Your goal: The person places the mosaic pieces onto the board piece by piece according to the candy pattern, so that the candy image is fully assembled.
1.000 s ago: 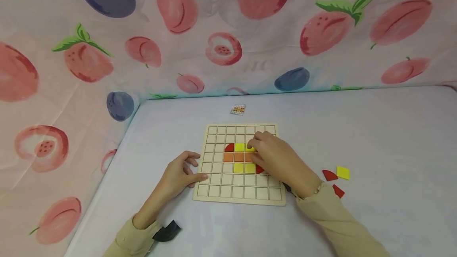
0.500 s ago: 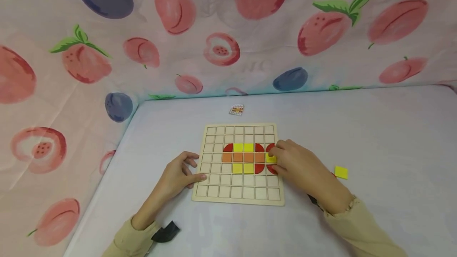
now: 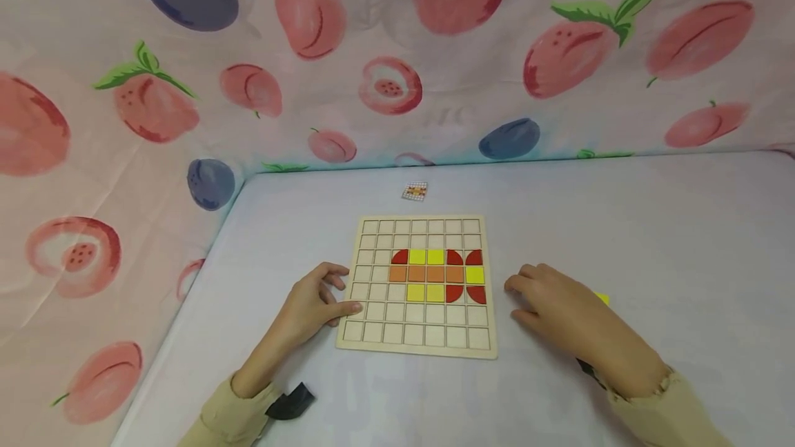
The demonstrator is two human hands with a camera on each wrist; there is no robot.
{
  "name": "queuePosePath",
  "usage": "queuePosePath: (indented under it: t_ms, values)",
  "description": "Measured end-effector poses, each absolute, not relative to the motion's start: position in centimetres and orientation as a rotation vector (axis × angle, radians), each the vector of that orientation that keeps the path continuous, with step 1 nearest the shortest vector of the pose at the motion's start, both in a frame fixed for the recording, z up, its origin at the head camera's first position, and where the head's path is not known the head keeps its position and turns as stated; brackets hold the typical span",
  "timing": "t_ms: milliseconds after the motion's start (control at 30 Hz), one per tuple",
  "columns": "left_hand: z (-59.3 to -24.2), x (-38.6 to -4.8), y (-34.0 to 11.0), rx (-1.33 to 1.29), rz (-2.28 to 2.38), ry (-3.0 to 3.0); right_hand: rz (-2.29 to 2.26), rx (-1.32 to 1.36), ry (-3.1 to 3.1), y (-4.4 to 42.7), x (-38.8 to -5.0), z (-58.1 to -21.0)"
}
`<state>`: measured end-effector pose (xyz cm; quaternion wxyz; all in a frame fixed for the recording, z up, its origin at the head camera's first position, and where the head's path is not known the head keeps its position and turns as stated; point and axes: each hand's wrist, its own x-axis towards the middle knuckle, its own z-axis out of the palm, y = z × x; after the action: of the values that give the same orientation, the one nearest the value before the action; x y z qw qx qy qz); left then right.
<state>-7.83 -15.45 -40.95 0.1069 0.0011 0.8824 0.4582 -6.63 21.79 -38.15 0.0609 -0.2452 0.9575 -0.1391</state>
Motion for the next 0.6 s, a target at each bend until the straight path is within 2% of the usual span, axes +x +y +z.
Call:
queuePosePath:
  t_ms: [600]
  values:
    - [-40.7, -7.8, -15.4, 0.007, 1.348, 2.597, -0.386, -0.715, 2.832, 23.3, -6.3, -38.5]
